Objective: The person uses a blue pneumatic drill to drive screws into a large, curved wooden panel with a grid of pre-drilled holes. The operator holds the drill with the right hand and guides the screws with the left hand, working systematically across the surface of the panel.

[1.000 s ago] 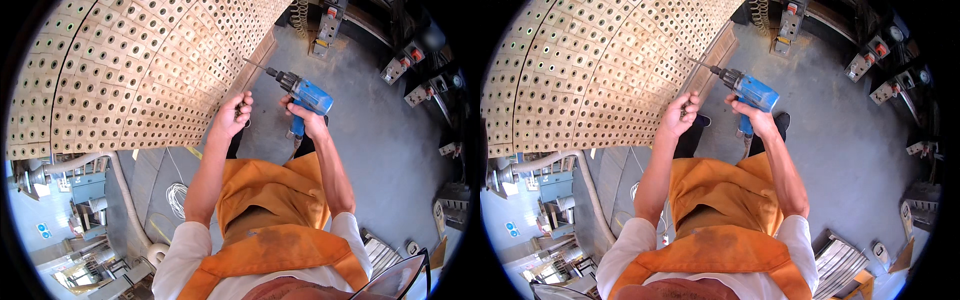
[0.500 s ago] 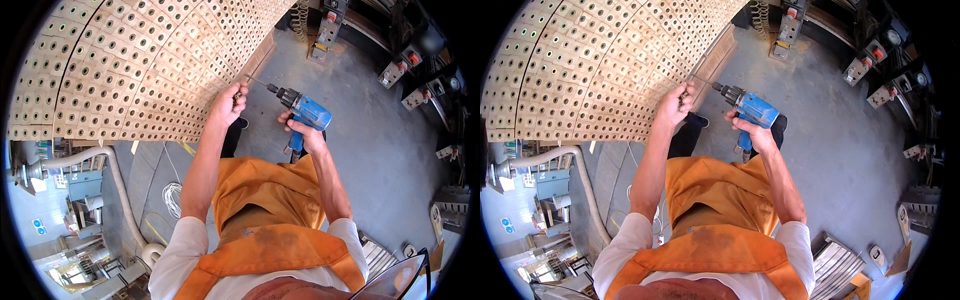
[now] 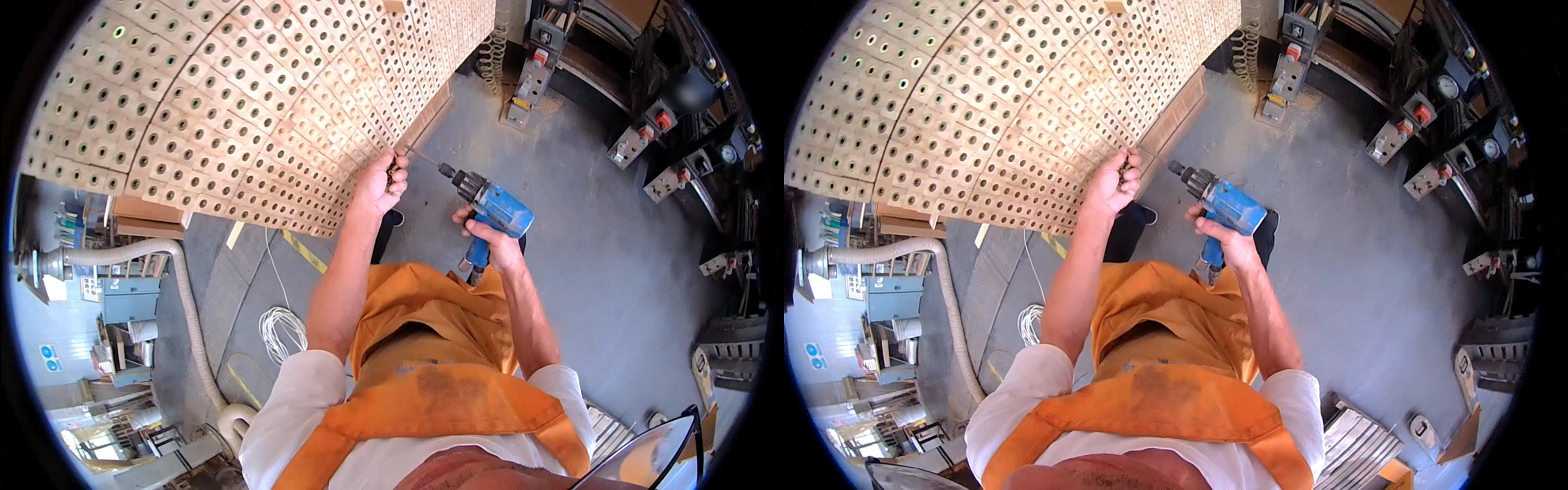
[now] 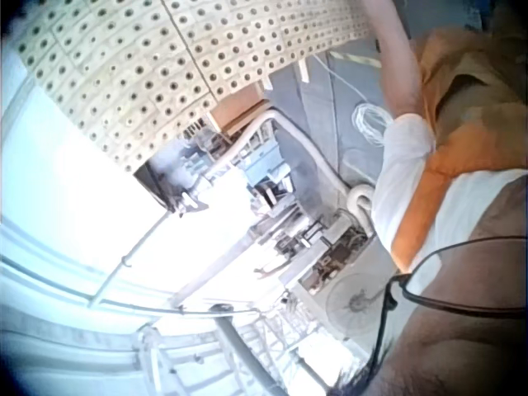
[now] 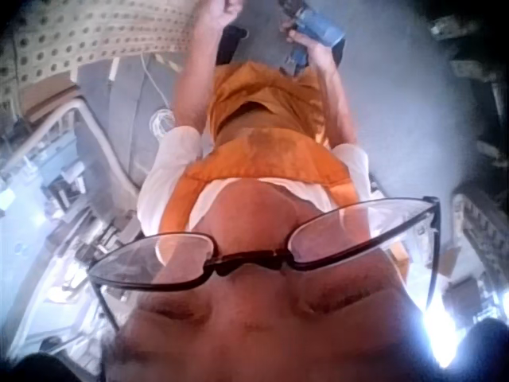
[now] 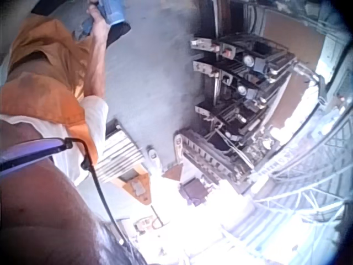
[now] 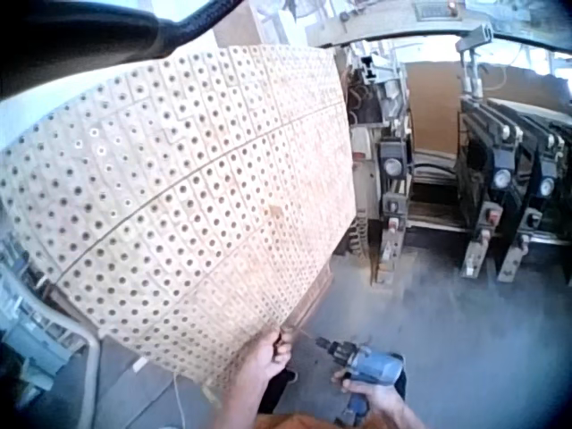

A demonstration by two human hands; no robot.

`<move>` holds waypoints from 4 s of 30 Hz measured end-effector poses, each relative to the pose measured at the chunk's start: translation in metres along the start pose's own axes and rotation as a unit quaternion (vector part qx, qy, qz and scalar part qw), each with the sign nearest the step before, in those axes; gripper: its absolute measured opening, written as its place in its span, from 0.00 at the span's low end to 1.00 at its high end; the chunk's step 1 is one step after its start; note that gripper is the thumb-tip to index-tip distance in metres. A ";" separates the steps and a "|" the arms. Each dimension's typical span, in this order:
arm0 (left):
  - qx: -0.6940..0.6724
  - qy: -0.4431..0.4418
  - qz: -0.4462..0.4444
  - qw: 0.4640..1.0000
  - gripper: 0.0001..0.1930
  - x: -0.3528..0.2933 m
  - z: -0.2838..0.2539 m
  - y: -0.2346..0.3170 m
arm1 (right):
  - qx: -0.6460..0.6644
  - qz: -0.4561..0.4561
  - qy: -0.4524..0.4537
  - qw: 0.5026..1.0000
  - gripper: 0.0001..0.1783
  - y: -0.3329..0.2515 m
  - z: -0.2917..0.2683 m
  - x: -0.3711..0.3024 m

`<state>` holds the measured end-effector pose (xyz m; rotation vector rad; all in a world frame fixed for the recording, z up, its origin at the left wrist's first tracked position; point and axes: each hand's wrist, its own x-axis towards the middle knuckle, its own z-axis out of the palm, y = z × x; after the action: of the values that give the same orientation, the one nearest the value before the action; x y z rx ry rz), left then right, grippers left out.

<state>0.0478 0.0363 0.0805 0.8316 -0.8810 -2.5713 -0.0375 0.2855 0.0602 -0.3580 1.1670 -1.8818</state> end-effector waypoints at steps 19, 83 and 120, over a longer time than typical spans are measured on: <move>0.146 -0.015 0.061 0.987 0.13 0.005 0.023 0.017 | -0.027 0.035 -0.029 0.999 0.17 -0.017 -0.011 0.020; 0.014 0.012 0.116 0.993 0.12 0.060 0.051 0.029 | 0.059 -0.010 -0.014 0.998 0.15 -0.017 0.008 0.074; 0.131 -0.019 0.077 0.988 0.11 0.012 0.036 0.039 | 0.008 0.019 -0.086 0.996 0.16 -0.041 -0.015 0.049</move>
<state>0.0197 0.0181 0.1230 0.7511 -1.2641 -2.3785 -0.0969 0.2625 0.0778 -0.4757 1.0367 -1.7895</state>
